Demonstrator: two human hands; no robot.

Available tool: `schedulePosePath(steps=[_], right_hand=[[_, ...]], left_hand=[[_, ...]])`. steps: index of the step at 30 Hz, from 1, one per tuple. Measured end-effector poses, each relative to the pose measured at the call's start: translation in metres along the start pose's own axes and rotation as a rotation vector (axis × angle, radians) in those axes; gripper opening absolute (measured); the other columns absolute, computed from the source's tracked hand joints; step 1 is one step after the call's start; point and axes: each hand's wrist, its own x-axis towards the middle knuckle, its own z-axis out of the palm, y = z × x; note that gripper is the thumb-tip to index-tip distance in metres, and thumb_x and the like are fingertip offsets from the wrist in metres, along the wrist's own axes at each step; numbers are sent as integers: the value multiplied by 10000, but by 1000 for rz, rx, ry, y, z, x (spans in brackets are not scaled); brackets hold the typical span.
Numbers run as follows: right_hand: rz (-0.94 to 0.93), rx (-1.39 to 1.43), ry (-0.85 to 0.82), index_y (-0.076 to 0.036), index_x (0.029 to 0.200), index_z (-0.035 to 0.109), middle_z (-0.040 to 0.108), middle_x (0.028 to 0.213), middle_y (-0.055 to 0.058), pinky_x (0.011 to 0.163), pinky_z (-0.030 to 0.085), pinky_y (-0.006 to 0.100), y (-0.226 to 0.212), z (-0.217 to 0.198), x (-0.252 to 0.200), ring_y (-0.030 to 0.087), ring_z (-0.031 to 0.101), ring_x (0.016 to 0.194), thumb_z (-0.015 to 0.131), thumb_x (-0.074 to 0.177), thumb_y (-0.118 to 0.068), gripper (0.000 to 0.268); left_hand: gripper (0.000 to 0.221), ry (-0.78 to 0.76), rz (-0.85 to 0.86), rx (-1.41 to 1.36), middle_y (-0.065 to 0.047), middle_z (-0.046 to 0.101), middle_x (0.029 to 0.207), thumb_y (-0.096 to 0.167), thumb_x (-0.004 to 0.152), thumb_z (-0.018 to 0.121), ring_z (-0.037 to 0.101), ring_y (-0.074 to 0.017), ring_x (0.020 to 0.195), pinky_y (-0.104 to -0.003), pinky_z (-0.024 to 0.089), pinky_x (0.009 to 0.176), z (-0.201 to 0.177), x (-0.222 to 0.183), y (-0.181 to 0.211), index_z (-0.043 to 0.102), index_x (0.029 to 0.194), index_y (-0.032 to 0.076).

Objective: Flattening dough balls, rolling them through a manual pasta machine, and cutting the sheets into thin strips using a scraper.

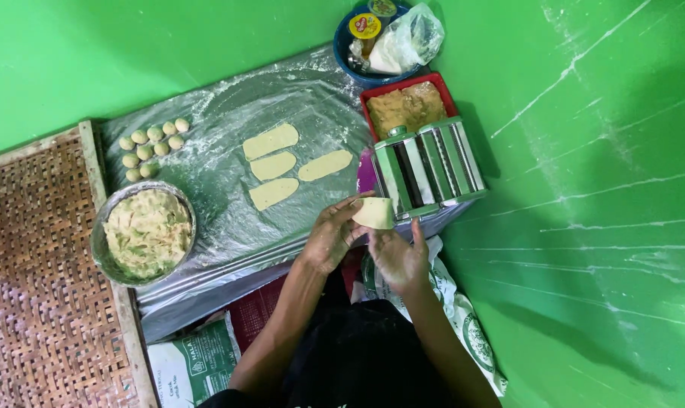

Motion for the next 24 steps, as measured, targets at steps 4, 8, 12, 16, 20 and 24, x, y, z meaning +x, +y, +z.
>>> schedulePosePath(steps=[4, 8, 12, 16, 20, 24], right_hand=[[-85, 33, 40, 15, 1232, 622, 721, 1168, 223, 901, 583, 448, -19, -8, 7, 318, 715, 984, 561, 1031, -486, 543], [-229, -368, 261, -82, 1126, 705, 774, 1089, 136, 811, 604, 371, -23, 14, 2, 234, 745, 887, 665, 993, -294, 253], [-373, -819, 410, -49, 1016, 726, 785, 1032, 117, 816, 629, 377, -6, 50, 6, 212, 753, 878, 718, 956, -182, 146], [-368, -1226, 408, 40, 1091, 722, 742, 1029, 144, 821, 620, 416, -2, 45, 17, 214, 715, 913, 745, 957, -156, 238], [-383, -1503, 357, -15, 1146, 740, 732, 1088, 152, 795, 610, 360, 12, 74, 58, 180, 670, 932, 783, 930, -216, 298], [-367, -1629, 269, -22, 1179, 740, 713, 1051, 132, 790, 613, 324, 10, 55, 123, 163, 673, 951, 812, 908, -237, 353]], left_hand=[[366, 35, 22, 47, -185, 767, 1005, 159, 946, 689, 768, -241, 894, -353, 662, 800, -16, 0, -3, 682, 1244, -54], [349, 71, 32, 192, -137, 768, 1001, 179, 953, 698, 754, -194, 905, -357, 634, 856, -26, -10, -1, 702, 1233, -28], [334, 99, 89, 326, -155, 771, 1008, 197, 982, 698, 712, -203, 996, -427, 576, 958, -46, -20, 1, 723, 1250, 0], [323, 193, 159, 395, -206, 762, 1063, 181, 1022, 642, 712, -253, 1029, -473, 570, 977, -77, -21, 9, 707, 1267, -19], [296, 292, 250, 415, -203, 755, 1091, 183, 1027, 653, 707, -232, 1029, -449, 591, 958, -102, 1, 24, 721, 1246, -6], [303, 383, 330, 345, -273, 710, 1122, 139, 1021, 653, 673, -271, 1022, -473, 606, 917, -137, 40, 38, 699, 1211, -92]])
